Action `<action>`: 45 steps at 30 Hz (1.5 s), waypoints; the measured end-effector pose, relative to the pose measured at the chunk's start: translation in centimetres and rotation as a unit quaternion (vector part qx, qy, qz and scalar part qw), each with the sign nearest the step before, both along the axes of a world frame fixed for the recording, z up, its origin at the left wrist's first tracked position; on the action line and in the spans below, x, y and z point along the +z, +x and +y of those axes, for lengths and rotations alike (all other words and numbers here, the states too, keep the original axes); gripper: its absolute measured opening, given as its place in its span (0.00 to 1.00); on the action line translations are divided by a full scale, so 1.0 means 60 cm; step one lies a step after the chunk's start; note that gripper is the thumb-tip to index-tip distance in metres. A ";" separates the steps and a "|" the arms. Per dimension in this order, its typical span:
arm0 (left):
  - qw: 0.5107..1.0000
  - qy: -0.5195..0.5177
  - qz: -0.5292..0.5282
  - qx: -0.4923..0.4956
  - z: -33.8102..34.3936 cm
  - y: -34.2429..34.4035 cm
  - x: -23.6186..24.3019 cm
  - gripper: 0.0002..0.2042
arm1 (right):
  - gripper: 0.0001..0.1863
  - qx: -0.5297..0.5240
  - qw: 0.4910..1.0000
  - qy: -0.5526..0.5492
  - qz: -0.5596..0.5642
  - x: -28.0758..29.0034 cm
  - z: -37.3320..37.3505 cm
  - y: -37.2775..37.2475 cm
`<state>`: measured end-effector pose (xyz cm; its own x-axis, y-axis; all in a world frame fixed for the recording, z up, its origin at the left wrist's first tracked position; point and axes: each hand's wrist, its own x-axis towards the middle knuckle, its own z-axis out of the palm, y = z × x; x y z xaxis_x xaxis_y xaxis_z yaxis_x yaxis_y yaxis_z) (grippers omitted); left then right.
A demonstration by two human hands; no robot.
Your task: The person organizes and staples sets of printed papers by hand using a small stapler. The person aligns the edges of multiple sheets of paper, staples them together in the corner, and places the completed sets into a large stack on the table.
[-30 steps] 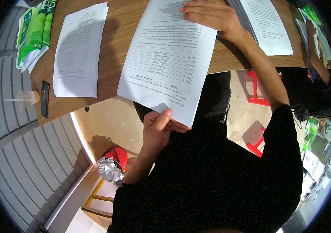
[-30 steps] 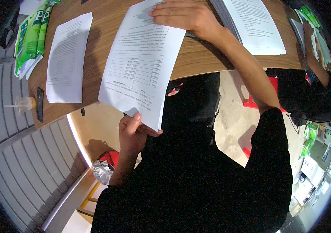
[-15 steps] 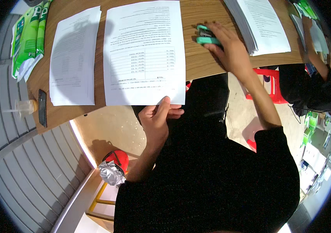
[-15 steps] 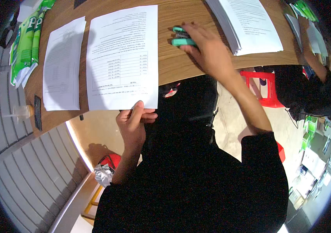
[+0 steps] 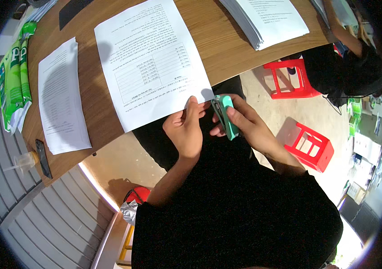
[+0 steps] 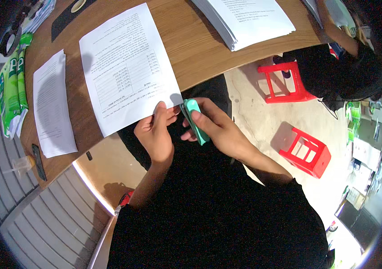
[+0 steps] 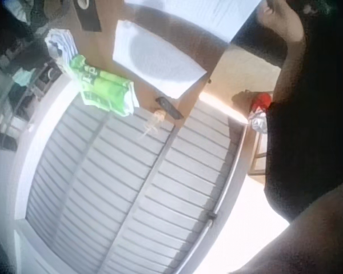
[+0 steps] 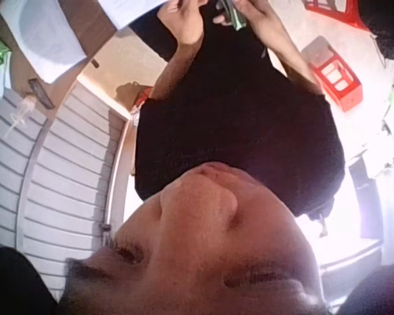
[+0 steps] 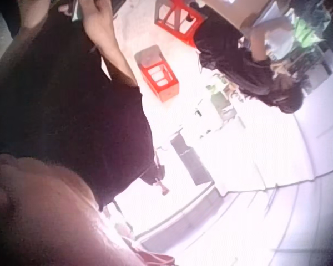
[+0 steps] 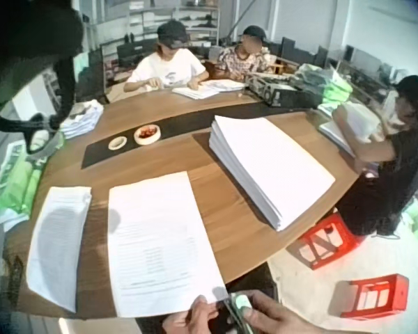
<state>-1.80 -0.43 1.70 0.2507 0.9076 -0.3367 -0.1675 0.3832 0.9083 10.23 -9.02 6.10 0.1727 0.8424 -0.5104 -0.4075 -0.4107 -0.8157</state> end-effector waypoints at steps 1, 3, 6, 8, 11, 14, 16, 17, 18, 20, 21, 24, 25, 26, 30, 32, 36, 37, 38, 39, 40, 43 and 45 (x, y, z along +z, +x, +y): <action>1.000 0.020 0.009 0.007 -0.006 0.004 0.000 0.10 | 0.25 -0.003 1.000 -0.001 0.001 -0.001 0.000 0.000; 0.999 0.028 0.023 0.006 -0.010 0.007 -0.004 0.09 | 0.24 -0.005 1.000 -0.006 0.011 -0.004 0.006 0.001; 0.998 0.050 0.026 0.016 -0.013 0.012 -0.006 0.09 | 0.21 -0.034 0.999 0.006 0.024 -0.004 0.009 -0.005; 0.998 0.063 0.015 0.025 -0.013 0.011 -0.003 0.09 | 0.20 -0.032 0.999 0.015 0.015 -0.004 0.013 -0.009; 0.999 0.034 0.039 0.003 -0.011 0.010 0.008 0.09 | 0.18 -0.042 0.999 0.019 0.009 -0.007 0.022 -0.012; 0.998 0.050 0.034 0.033 -0.009 0.015 0.002 0.08 | 0.17 -0.050 0.998 0.019 0.013 -0.015 0.027 -0.013; 0.994 0.099 0.033 0.034 -0.009 0.013 -0.013 0.08 | 0.16 -0.051 0.998 0.021 0.012 -0.018 0.028 -0.015; 0.994 0.098 0.033 0.034 -0.008 0.013 -0.013 0.08 | 0.16 -0.055 0.998 0.022 0.007 -0.021 0.029 -0.015; 0.995 0.088 0.028 0.024 -0.007 0.012 -0.012 0.09 | 0.16 -0.060 0.998 0.022 0.002 -0.022 0.030 -0.015; 0.997 0.077 0.023 0.015 -0.006 0.012 -0.013 0.09 | 0.16 -0.064 0.998 0.018 0.009 -0.021 0.033 -0.016; 0.996 0.079 0.029 0.013 -0.007 0.013 -0.014 0.09 | 0.16 -0.067 0.997 0.015 0.017 -0.021 0.034 -0.016; 0.996 0.086 0.032 0.009 -0.007 0.011 -0.017 0.09 | 0.16 -0.066 0.997 0.019 0.020 -0.028 0.034 -0.016; 0.995 0.092 0.028 0.007 -0.008 0.011 -0.019 0.09 | 0.16 -0.065 0.998 0.018 0.020 -0.028 0.034 -0.016; 0.995 0.091 0.029 0.008 -0.007 0.010 -0.020 0.09 | 0.15 -0.068 0.997 0.013 0.021 -0.028 0.035 -0.016; 0.992 0.125 0.034 0.012 -0.008 0.008 -0.029 0.08 | 0.15 -0.089 0.995 0.003 0.045 -0.030 0.037 -0.019; 0.991 0.131 0.033 0.011 -0.008 0.009 -0.031 0.08 | 0.15 -0.100 0.994 0.015 0.047 -0.043 0.034 -0.020; 0.991 0.125 0.042 -0.031 -0.007 0.003 -0.016 0.08 | 0.15 -0.140 0.988 0.030 0.055 -0.058 0.031 -0.026; 0.988 0.120 0.074 -0.061 -0.007 0.000 -0.012 0.08 | 0.15 -0.142 0.988 0.028 0.055 -0.055 0.028 -0.029; 0.988 0.122 0.074 -0.061 -0.005 -0.001 -0.012 0.08 | 0.16 -0.145 0.987 0.021 0.061 -0.051 0.032 -0.031; 0.990 0.113 0.071 -0.050 -0.003 -0.001 -0.013 0.09 | 0.17 -0.148 0.987 0.014 0.067 -0.047 0.035 -0.033; 0.991 0.105 0.067 -0.040 0.000 -0.001 -0.013 0.09 | 0.17 -0.149 0.987 0.017 0.067 -0.040 0.032 -0.028; 0.998 0.061 0.017 -0.004 0.007 -0.001 -0.001 0.10 | 0.24 -0.100 0.991 0.083 -0.036 -0.018 0.006 0.008; 1.000 0.027 -0.003 -0.006 0.015 -0.009 0.007 0.12 | 0.22 -0.128 0.946 0.132 -0.268 -0.007 0.023 0.034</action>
<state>-2.33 0.44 2.15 0.2642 0.9214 -0.2848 -0.1686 0.3349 0.9271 12.26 -7.67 5.69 0.5628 0.8236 -0.0701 0.0346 -0.1083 -0.9935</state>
